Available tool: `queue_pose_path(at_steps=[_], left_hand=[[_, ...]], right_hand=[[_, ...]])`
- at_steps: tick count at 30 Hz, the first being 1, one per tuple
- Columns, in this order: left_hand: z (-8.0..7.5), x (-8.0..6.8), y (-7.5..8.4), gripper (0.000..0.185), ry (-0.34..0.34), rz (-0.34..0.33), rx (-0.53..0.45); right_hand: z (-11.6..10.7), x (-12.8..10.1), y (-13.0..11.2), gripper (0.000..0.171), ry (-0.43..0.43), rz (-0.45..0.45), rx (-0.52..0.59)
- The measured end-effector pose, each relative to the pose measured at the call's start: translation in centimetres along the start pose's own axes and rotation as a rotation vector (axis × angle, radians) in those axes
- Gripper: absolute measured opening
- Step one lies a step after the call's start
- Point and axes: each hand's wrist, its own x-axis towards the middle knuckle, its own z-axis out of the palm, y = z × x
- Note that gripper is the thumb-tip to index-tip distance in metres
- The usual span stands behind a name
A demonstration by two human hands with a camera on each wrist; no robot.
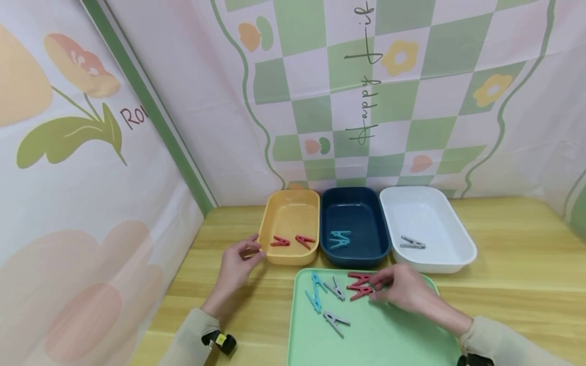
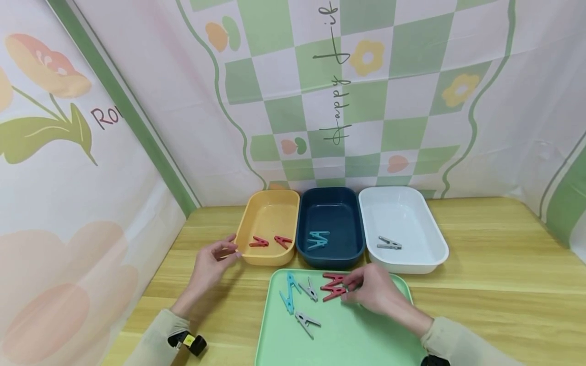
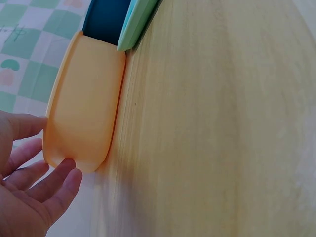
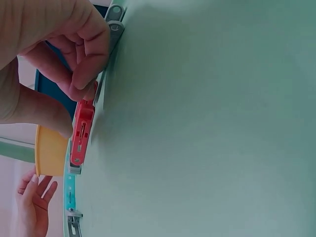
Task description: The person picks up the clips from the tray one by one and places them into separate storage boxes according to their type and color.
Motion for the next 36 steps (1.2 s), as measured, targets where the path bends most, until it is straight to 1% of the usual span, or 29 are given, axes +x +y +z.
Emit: queue_pose_path(at_steps=[10, 15, 18, 21, 24, 28, 36], left_hand=[[0.0, -0.1, -0.1, 0.022, -0.001, 0.001, -0.014], [0.0, 0.0, -0.1, 0.022, 0.001, 0.002, -0.004], [0.0, -0.1, 0.0, 0.022, 0.001, 0.004, -0.004], [0.0, -0.1, 0.0, 0.022, -0.004, -0.004, -0.002], [0.0, -0.1, -0.1, 0.022, -0.008, -0.012, 0.006], [0.0, -0.1, -0.1, 0.022, -0.009, -0.007, 0.013], [0.0, 0.0, -0.2, 0.022, -0.005, 0.007, 0.005]], right_hand=[[0.6, 0.3, 0.0, 0.028, -0.003, -0.025, -0.007], [0.9, 0.4, -0.1, 0.025, 0.006, -0.027, -0.015], [1.0, 0.4, 0.0, 0.021, 0.011, -0.047, -0.029], [1.1, 0.3, 0.1, 0.020, 0.020, -0.069, -0.048], [1.1, 0.4, 0.1, 0.019, 0.021, -0.069, -0.057], [0.9, 0.3, 0.2, 0.019, 0.009, -0.060, -0.036], [0.0, -0.6, -0.1, 0.015, 0.011, -0.087, 0.034]])
